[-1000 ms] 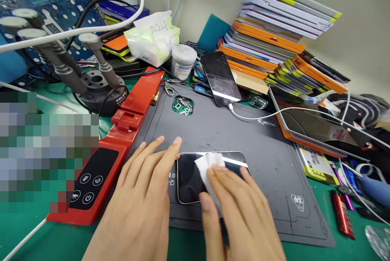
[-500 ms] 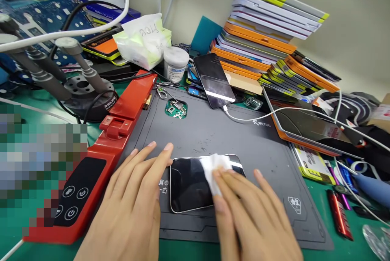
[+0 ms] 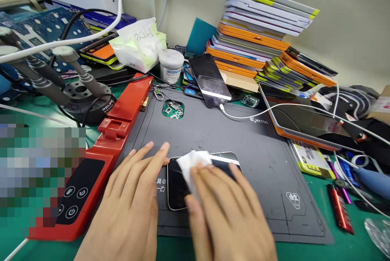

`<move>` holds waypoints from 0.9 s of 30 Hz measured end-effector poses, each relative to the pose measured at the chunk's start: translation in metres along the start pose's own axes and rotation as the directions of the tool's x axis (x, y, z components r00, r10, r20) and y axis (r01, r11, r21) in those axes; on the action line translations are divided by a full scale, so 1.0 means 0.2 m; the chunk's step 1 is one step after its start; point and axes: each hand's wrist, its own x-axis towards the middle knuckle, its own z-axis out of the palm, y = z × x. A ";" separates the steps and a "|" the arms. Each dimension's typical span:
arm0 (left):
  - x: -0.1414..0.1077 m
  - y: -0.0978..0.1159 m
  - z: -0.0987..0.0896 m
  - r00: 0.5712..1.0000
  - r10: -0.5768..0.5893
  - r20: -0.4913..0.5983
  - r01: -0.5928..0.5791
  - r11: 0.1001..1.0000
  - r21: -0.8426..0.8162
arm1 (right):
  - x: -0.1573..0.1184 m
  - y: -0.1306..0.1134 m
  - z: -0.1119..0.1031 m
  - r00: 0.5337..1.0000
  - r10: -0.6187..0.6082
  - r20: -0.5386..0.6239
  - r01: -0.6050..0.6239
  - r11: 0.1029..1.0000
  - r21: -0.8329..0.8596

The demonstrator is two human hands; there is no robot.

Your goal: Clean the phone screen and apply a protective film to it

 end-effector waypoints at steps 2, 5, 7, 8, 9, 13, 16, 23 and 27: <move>0.00 0.00 0.00 1.000 -0.013 0.004 0.013 1.000 -0.002 | 0.00 0.02 -0.02 1.000 -0.016 0.018 0.016 1.000 -0.014; 0.00 0.01 0.00 1.000 -0.017 0.006 0.017 1.000 -0.007 | 0.01 0.03 -0.03 0.998 -0.037 0.042 0.039 0.999 -0.028; 0.00 0.01 0.00 1.000 -0.012 0.008 0.012 1.000 -0.002 | 0.01 0.03 -0.03 0.999 -0.026 0.033 0.027 0.999 -0.027; 0.00 0.00 0.00 1.000 -0.012 0.013 0.012 1.000 0.002 | 0.01 0.02 -0.03 1.000 -0.014 0.023 0.015 1.000 -0.025; 0.00 0.00 0.00 1.000 -0.011 0.015 0.011 1.000 0.007 | 0.01 0.02 -0.02 1.000 -0.002 0.013 0.002 1.000 -0.025; 0.00 -0.01 0.00 1.000 0.001 0.017 -0.002 1.000 0.021 | 0.01 0.00 0.00 1.000 0.029 0.005 -0.029 0.999 -0.028; 0.00 0.00 0.00 1.000 0.001 0.018 -0.002 1.000 0.027 | 0.03 0.00 0.00 1.000 0.024 0.007 -0.023 0.999 -0.031; 0.01 0.02 0.00 1.000 -0.013 0.005 0.013 0.999 0.030 | 0.07 -0.11 0.03 0.995 -0.059 0.083 0.057 0.998 0.031; 0.00 0.01 -0.01 0.999 -0.012 0.030 0.010 0.998 0.055 | 0.05 -0.05 0.00 0.986 -0.111 0.122 0.106 0.993 0.048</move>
